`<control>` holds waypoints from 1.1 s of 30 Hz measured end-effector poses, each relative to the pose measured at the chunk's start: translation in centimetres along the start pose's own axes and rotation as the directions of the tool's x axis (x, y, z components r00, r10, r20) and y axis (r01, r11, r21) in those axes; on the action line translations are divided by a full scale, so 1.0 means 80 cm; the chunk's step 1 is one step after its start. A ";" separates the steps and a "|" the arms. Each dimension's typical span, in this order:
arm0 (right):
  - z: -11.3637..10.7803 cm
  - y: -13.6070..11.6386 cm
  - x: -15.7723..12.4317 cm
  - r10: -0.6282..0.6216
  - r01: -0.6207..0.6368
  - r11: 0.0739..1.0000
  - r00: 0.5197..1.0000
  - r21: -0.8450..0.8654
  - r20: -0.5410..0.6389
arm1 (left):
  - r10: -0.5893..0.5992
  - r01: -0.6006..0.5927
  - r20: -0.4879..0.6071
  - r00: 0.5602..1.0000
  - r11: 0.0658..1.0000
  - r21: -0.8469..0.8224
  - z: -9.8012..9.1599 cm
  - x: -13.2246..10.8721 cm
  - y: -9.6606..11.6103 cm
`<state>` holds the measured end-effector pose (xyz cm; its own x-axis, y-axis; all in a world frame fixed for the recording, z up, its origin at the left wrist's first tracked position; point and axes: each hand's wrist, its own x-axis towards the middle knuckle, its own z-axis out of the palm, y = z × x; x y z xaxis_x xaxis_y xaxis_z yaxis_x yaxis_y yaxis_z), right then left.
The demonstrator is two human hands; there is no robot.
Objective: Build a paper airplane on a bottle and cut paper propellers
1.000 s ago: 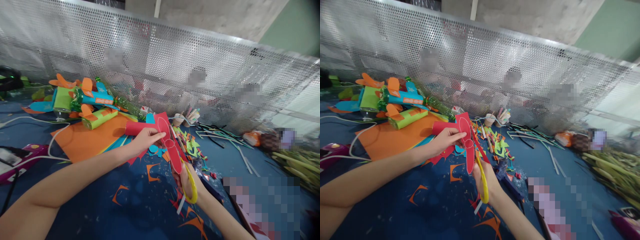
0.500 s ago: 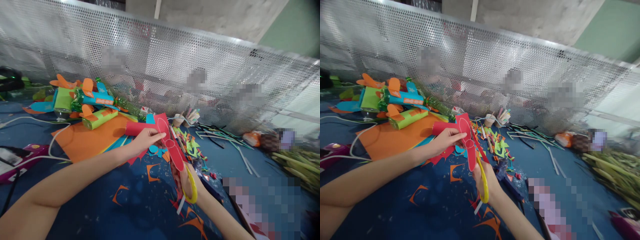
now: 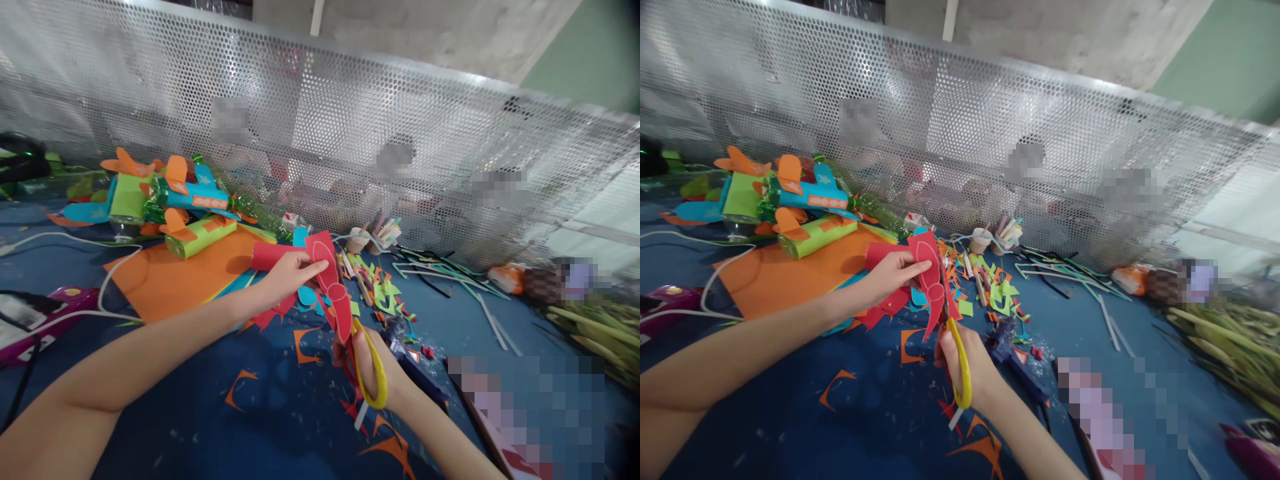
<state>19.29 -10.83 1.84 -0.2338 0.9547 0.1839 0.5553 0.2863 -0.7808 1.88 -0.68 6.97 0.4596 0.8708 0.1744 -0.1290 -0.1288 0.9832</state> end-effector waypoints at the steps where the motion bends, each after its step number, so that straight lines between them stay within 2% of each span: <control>1: -0.001 0.000 0.001 -0.031 0.031 0.999 1.000 -0.030 0.006 | -0.009 0.009 0.001 1.000 1.000 0.005 0.001 -0.001 0.001; 5: -0.005 -0.004 0.002 -0.075 0.075 0.993 0.997 -0.087 0.007 | -0.045 0.044 0.034 0.998 0.999 0.029 0.004 -0.005 0.003; 13: -0.003 0.004 0.002 -0.048 0.048 0.999 0.999 -0.012 -0.006 | -0.029 0.022 0.059 0.998 0.992 0.123 0.007 -0.004 -0.003; 18: -0.005 -0.003 0.004 -0.101 0.101 0.995 0.995 -0.021 -0.019 | -0.020 0.009 0.070 0.997 0.989 0.147 0.007 -0.005 -0.004; 25: -0.007 -0.008 0.005 -0.072 0.062 0.988 0.995 -0.143 -0.063 | -0.041 0.032 0.063 0.997 0.990 0.135 0.007 -0.005 -0.004; 29: -0.005 -0.003 0.004 -0.033 0.025 0.993 0.997 -0.113 -0.070 | -0.041 0.032 0.073 0.996 0.992 0.123 0.008 -0.005 -0.004; 33: -0.005 -0.006 0.004 -0.049 0.039 0.994 0.994 -0.099 -0.100 | -0.049 0.042 0.084 0.995 0.996 0.083 0.008 -0.006 -0.002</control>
<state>19.26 -10.64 2.52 -0.1798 0.9429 0.2804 0.6224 0.3298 -0.7098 2.24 -1.36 6.79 0.5374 0.8333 0.1297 -0.0359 -0.1310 0.9907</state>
